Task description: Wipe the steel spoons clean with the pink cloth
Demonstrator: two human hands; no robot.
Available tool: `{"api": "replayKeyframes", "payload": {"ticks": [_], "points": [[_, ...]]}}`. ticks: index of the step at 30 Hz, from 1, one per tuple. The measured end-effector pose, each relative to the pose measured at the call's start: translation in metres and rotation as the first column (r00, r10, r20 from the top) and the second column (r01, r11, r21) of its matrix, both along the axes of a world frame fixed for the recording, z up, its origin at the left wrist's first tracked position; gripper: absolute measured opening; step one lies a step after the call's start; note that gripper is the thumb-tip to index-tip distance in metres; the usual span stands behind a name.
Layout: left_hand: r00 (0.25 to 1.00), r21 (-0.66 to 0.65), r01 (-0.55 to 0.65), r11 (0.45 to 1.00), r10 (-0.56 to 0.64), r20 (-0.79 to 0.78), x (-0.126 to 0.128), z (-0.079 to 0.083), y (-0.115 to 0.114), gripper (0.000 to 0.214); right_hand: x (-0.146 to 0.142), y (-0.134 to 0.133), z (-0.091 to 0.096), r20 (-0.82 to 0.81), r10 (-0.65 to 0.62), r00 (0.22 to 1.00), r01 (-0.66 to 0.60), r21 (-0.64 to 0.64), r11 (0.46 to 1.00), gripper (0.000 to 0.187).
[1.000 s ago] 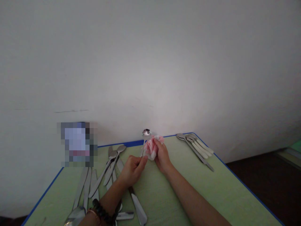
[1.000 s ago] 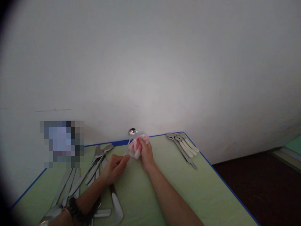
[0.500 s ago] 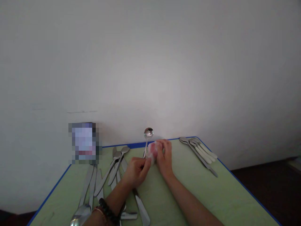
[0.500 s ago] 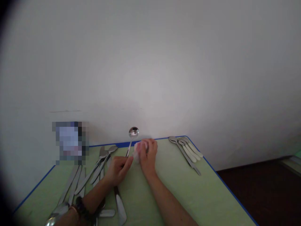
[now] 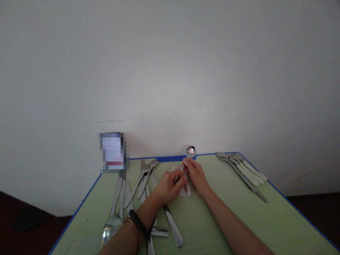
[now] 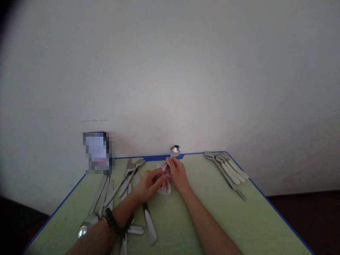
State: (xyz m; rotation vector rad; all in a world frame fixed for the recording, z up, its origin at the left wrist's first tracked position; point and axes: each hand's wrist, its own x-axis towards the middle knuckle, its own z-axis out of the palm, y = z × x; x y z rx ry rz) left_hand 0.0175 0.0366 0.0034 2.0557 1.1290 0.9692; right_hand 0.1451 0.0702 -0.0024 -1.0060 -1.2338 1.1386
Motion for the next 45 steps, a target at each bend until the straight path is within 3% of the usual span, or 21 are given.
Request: {"api": "replayKeyframes", "payload": {"ticks": [4, 10, 15, 19, 21, 23, 25, 28, 30, 33, 38, 43, 45], "points": [[1.0, -0.02, -0.018, 1.0, 0.018, 0.024, 0.001, 0.001, 0.0, 0.022, -0.001, 0.0, 0.0, 0.051, 0.014, 0.999, -0.014, -0.006, 1.0, 0.033], [0.995, -0.081, 0.004, 0.997, 0.004, 0.096, 0.002, 0.0, -0.001, 0.011, -0.002, 0.001, -0.005, 0.019, -0.067, 0.998, 0.068, -0.016, 0.998, 0.033], [0.978, -0.116, 0.035, 0.993, -0.01, 0.21, 0.002, -0.004, -0.001, 0.035, -0.001, 0.002, -0.005, -0.023, -0.178, 0.984, 0.179, 0.0, 0.984, 0.032], [0.979, -0.15, 0.074, 0.986, -0.043, 0.197, 0.001, -0.007, -0.001, 0.046, 0.013, 0.009, 0.008, -0.115, -0.288, 0.951, 0.296, 0.059, 0.953, 0.03], [0.992, -0.124, 0.069, 0.99, -0.054, 0.118, 0.001, -0.006, -0.001, 0.037, 0.027, 0.014, 0.02, -0.059, -0.332, 0.941, 0.337, 0.114, 0.935, 0.03], [0.997, -0.097, 0.057, 0.994, -0.053, 0.049, 0.001, -0.006, 0.0, 0.028, 0.048, 0.017, 0.033, 0.109, -0.375, 0.921, 0.352, 0.186, 0.917, 0.031], [0.999, -0.094, 0.045, 0.995, -0.043, 0.021, 0.002, -0.007, 0.001, 0.024, 0.075, 0.019, 0.046, 0.406, -0.423, 0.81, 0.33, 0.279, 0.902, 0.029], [0.999, -0.116, 0.04, 0.992, -0.038, 0.027, 0.003, -0.009, 0.002, 0.023, 0.12, 0.016, 0.063, 0.855, -0.269, 0.444, 0.262, 0.163, 0.951, 0.022], [0.999, -0.113, 0.041, 0.993, -0.039, 0.015, 0.003, -0.01, 0.002, 0.021, 0.146, 0.011, 0.073, 0.96, -0.109, 0.257, 0.2, 0.058, 0.978, 0.022], [0.999, -0.092, 0.035, 0.995, -0.037, -0.02, 0.003, -0.01, 0.003, 0.021, 0.168, 0.008, 0.086, 0.997, -0.002, 0.073, 0.145, -0.009, 0.989, 0.025], [0.998, -0.081, 0.033, 0.996, -0.037, -0.044, 0.002, -0.008, 0.003, 0.021, 0.168, 0.011, 0.087, 0.994, -0.055, -0.099, 0.243, 0.077, 0.967, 0.036], [0.998, -0.111, 0.039, 0.993, -0.044, -0.043, 0.002, -0.007, 0.002, 0.022, 0.163, 0.012, 0.077, 0.994, 0.106, -0.038, 0.193, -0.097, 0.976, 0.038], [0.998, -0.12, 0.039, 0.992, -0.045, -0.042, 0.002, -0.007, 0.002, 0.023, 0.164, 0.012, 0.077, 0.994, 0.104, -0.029, 0.192, -0.096, 0.977, 0.037]]}}
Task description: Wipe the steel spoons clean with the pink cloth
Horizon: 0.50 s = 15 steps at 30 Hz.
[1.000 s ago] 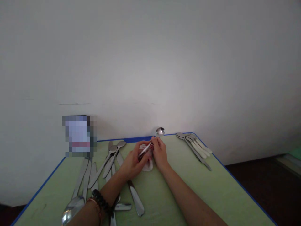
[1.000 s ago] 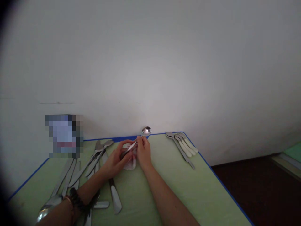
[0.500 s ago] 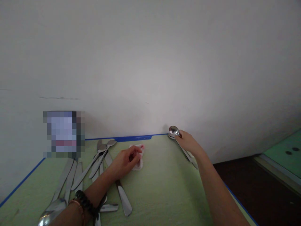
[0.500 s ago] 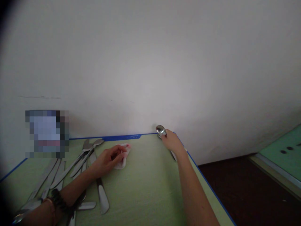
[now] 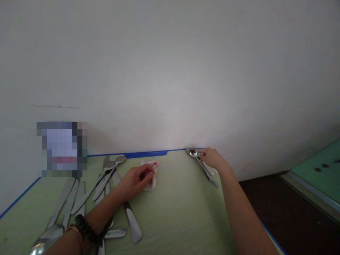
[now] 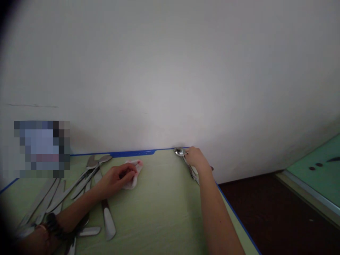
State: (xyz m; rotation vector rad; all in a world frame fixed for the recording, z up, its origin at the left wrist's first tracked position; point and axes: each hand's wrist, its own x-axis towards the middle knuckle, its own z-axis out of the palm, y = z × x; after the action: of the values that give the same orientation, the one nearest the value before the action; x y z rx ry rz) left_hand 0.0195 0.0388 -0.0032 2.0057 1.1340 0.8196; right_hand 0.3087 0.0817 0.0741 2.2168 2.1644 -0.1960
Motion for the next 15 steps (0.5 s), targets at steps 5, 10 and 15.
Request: {"api": "replayKeyframes", "payload": {"ticks": [5, 10, 15], "points": [[1.0, 0.003, 0.001, 1.0, -0.001, -0.018, 0.001, 0.002, -0.001, 0.024, 0.004, 0.002, 0.001, 0.019, -0.076, 0.997, 0.073, 0.119, 0.99, 0.041], [1.0, -0.023, -0.006, 1.0, 0.006, -0.011, 0.001, 0.001, 0.0, 0.024, 0.005, 0.006, -0.005, 0.002, -0.115, 0.993, 0.114, 0.137, 0.984, 0.04], [1.0, -0.004, 0.002, 1.0, -0.002, -0.017, 0.001, 0.0, 0.0, 0.024, 0.009, 0.01, -0.013, -0.03, -0.153, 0.988, 0.155, 0.201, 0.967, 0.036]]}}
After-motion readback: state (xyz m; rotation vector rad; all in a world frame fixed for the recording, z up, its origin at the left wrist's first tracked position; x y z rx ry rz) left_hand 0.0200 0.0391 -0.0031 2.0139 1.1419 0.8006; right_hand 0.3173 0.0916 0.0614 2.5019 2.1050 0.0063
